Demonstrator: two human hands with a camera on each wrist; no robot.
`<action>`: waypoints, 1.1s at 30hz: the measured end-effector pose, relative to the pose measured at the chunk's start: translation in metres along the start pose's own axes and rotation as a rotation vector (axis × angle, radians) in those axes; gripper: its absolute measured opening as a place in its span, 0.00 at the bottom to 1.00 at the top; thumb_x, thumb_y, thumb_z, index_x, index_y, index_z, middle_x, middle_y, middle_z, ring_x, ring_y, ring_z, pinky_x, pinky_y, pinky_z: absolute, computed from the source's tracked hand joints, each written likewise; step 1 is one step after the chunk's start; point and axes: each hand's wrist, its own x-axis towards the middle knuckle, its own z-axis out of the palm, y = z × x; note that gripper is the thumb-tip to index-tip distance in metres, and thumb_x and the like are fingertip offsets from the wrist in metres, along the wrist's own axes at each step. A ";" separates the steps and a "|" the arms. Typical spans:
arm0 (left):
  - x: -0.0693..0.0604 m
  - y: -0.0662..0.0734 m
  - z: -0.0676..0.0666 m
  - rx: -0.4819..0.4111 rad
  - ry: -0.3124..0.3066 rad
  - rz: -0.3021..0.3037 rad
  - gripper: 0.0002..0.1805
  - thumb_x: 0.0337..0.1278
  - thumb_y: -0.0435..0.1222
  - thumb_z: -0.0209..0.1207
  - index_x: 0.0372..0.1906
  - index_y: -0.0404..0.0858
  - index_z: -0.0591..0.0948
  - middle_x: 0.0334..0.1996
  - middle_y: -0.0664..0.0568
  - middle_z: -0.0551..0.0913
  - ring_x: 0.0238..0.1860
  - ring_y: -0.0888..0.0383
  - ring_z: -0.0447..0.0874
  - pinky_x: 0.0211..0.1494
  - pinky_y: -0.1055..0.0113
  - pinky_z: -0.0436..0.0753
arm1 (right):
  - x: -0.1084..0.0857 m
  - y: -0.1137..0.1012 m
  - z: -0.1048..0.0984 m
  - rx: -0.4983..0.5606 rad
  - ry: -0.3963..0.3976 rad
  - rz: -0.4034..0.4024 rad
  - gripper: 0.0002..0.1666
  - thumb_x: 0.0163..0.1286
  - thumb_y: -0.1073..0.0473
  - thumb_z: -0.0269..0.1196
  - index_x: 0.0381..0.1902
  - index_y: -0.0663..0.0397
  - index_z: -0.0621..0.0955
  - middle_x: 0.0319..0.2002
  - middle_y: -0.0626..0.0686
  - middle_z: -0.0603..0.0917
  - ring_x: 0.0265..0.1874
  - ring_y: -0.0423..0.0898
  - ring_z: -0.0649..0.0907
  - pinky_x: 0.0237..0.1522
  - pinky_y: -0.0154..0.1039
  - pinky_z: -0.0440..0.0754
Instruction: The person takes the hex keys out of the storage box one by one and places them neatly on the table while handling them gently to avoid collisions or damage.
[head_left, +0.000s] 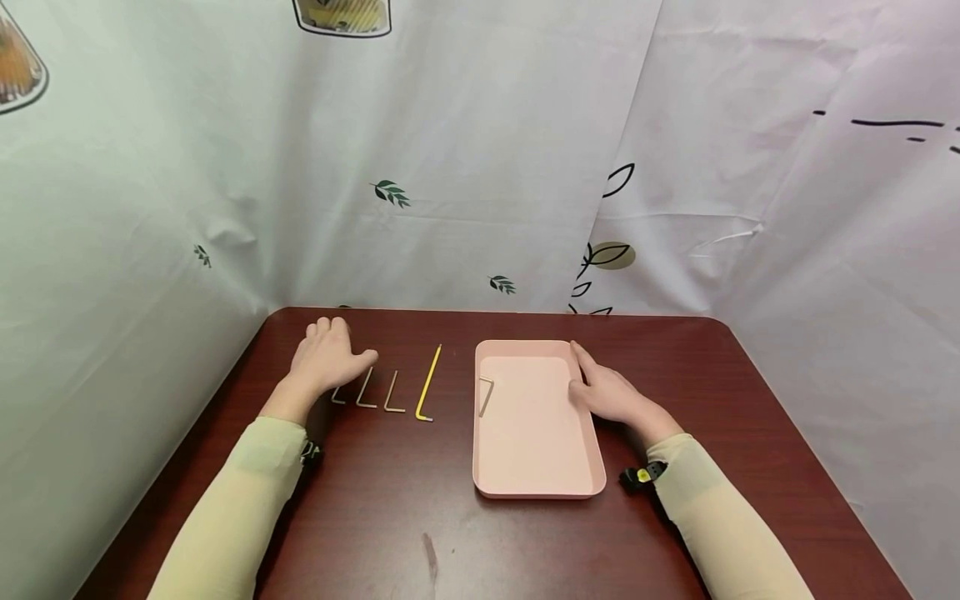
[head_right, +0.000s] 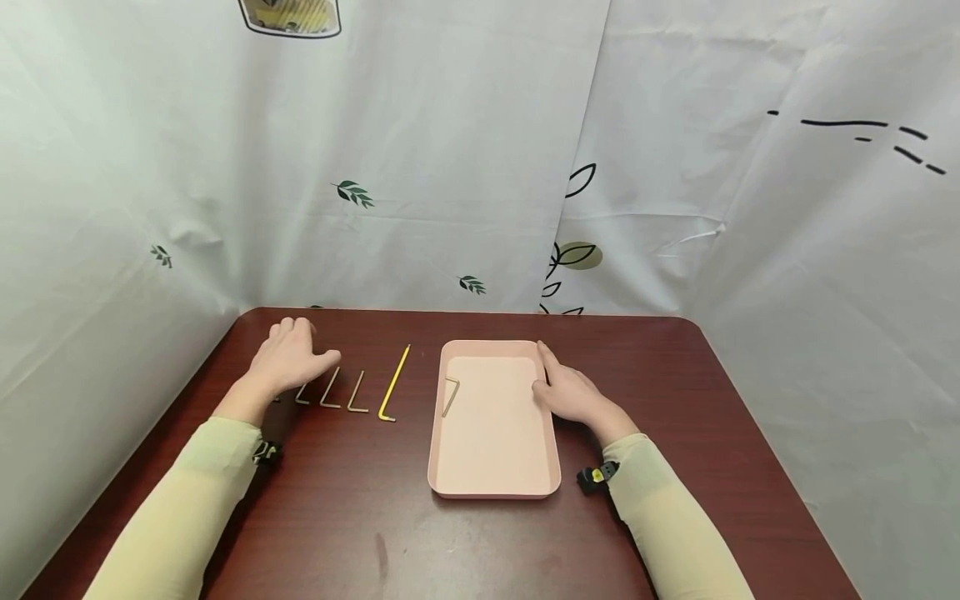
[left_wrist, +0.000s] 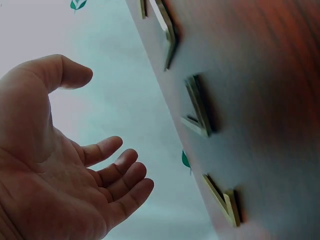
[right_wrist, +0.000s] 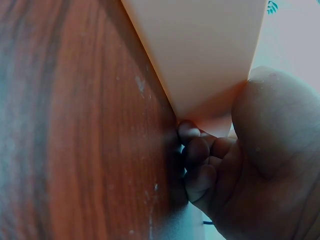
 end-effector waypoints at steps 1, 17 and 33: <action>0.001 0.002 0.000 0.003 0.000 0.005 0.29 0.63 0.54 0.61 0.44 0.30 0.71 0.46 0.33 0.69 0.48 0.33 0.67 0.47 0.43 0.74 | 0.000 0.000 0.000 -0.003 0.004 -0.003 0.49 0.79 0.52 0.51 0.91 0.59 0.51 0.81 0.70 0.70 0.68 0.65 0.83 0.69 0.64 0.78; 0.001 0.029 0.005 -0.022 -0.003 0.063 0.33 0.61 0.52 0.60 0.56 0.27 0.73 0.51 0.34 0.72 0.53 0.35 0.67 0.53 0.42 0.75 | 0.000 -0.001 -0.001 0.010 0.003 -0.002 0.49 0.78 0.52 0.51 0.91 0.59 0.51 0.80 0.71 0.71 0.69 0.66 0.82 0.69 0.65 0.77; 0.000 0.055 0.007 -0.022 -0.014 0.114 0.34 0.59 0.51 0.61 0.60 0.28 0.74 0.51 0.37 0.72 0.54 0.37 0.68 0.53 0.45 0.76 | -0.001 0.000 0.000 0.013 -0.001 0.006 0.50 0.79 0.51 0.51 0.92 0.58 0.50 0.81 0.69 0.70 0.69 0.66 0.82 0.70 0.65 0.77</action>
